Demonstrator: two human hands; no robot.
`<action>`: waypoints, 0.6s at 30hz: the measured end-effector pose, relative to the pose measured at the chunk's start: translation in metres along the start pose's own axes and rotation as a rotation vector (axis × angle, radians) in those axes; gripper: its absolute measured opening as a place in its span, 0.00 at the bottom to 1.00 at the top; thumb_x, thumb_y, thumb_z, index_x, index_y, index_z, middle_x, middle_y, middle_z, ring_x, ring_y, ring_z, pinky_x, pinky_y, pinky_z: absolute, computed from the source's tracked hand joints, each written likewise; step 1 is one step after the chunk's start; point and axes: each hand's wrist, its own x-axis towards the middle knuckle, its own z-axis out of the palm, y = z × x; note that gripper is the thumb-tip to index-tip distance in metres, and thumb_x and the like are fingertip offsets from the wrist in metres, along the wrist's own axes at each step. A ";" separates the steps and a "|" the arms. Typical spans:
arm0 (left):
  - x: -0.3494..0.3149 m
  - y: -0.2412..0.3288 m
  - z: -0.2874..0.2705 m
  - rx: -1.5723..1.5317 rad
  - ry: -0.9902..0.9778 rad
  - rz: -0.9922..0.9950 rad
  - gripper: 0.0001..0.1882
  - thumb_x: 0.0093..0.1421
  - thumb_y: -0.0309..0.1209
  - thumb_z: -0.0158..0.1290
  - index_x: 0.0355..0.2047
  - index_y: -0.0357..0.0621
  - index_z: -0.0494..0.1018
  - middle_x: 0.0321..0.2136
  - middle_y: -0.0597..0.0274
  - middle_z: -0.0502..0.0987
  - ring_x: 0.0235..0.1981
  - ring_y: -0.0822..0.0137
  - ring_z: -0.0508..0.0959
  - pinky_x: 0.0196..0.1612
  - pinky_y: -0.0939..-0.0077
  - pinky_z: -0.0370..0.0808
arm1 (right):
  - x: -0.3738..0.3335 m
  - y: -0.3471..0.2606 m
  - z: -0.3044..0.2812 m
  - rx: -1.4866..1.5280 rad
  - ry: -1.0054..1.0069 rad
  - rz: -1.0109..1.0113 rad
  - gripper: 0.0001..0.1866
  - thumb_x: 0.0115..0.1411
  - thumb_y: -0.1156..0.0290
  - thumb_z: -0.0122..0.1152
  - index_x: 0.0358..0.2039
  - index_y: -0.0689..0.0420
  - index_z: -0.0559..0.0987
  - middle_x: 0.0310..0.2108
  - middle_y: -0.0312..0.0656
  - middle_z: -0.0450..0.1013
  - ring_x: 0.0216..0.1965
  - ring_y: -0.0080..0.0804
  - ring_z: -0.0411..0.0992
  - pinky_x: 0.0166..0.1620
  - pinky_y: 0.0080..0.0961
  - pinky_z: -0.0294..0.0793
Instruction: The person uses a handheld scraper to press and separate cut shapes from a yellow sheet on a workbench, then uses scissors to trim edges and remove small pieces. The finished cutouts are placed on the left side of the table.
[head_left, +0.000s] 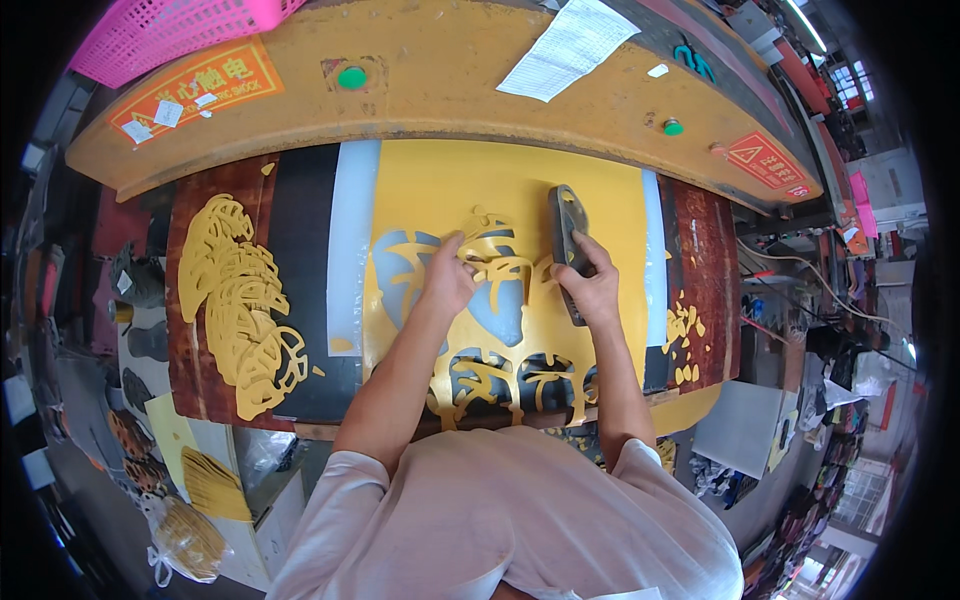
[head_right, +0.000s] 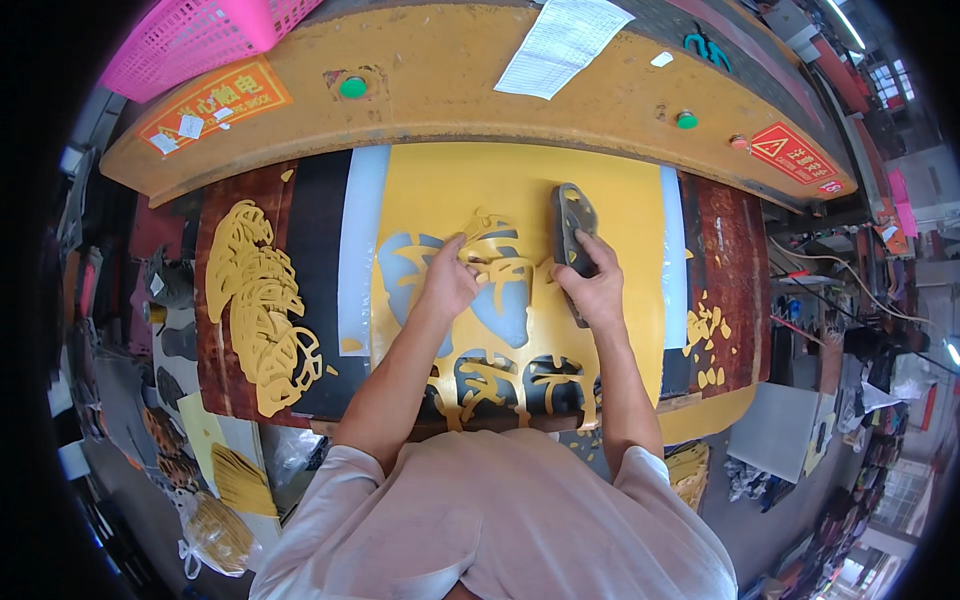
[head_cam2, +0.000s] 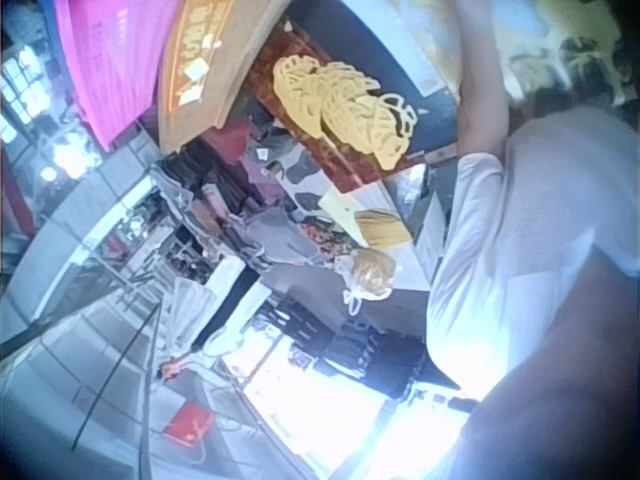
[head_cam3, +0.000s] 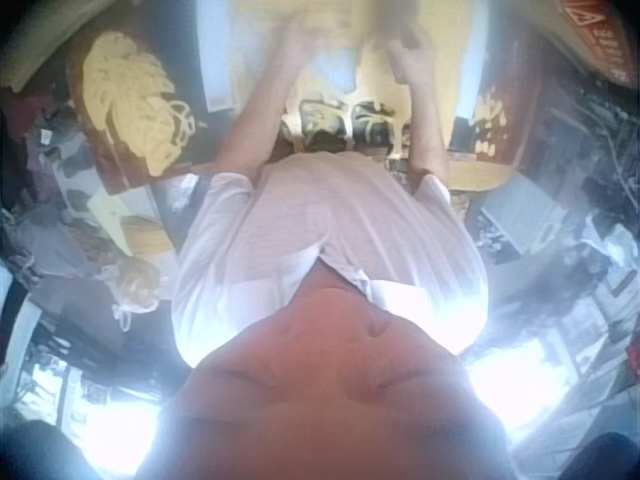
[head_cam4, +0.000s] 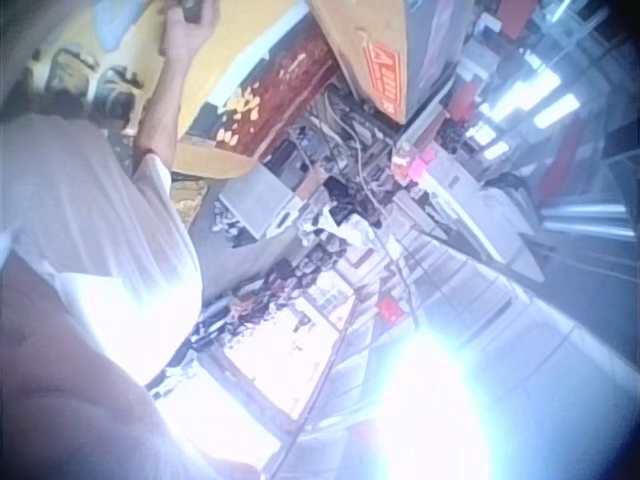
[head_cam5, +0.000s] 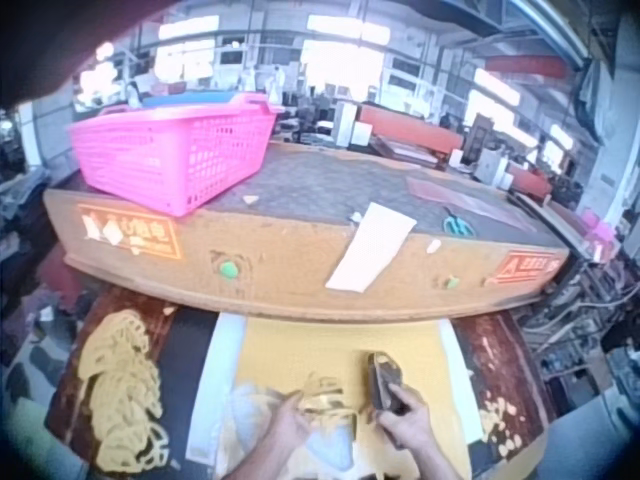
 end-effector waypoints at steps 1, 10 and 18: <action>-0.004 0.001 -0.005 0.001 -0.086 -0.024 0.22 0.73 0.44 0.53 0.62 0.49 0.70 0.53 0.58 0.78 0.60 0.52 0.78 0.63 0.43 0.72 | -0.002 0.005 0.003 -0.150 0.074 -0.121 0.40 0.50 0.62 0.74 0.65 0.60 0.79 0.63 0.60 0.72 0.57 0.43 0.78 0.56 0.35 0.80; -0.018 0.000 0.013 -0.120 -0.136 -0.002 0.29 0.75 0.50 0.49 0.67 0.47 0.67 0.63 0.53 0.76 0.63 0.50 0.76 0.66 0.48 0.71 | 0.027 -0.022 -0.009 -0.651 -0.250 0.012 0.49 0.49 0.40 0.77 0.67 0.55 0.78 0.66 0.66 0.67 0.65 0.63 0.69 0.66 0.47 0.72; -0.008 0.005 0.003 -0.090 -0.188 0.003 0.31 0.77 0.55 0.46 0.66 0.43 0.68 0.61 0.46 0.78 0.58 0.48 0.80 0.64 0.48 0.76 | 0.023 -0.011 -0.012 -0.526 -0.182 -0.008 0.51 0.50 0.59 0.77 0.74 0.54 0.68 0.62 0.60 0.69 0.58 0.53 0.74 0.61 0.47 0.77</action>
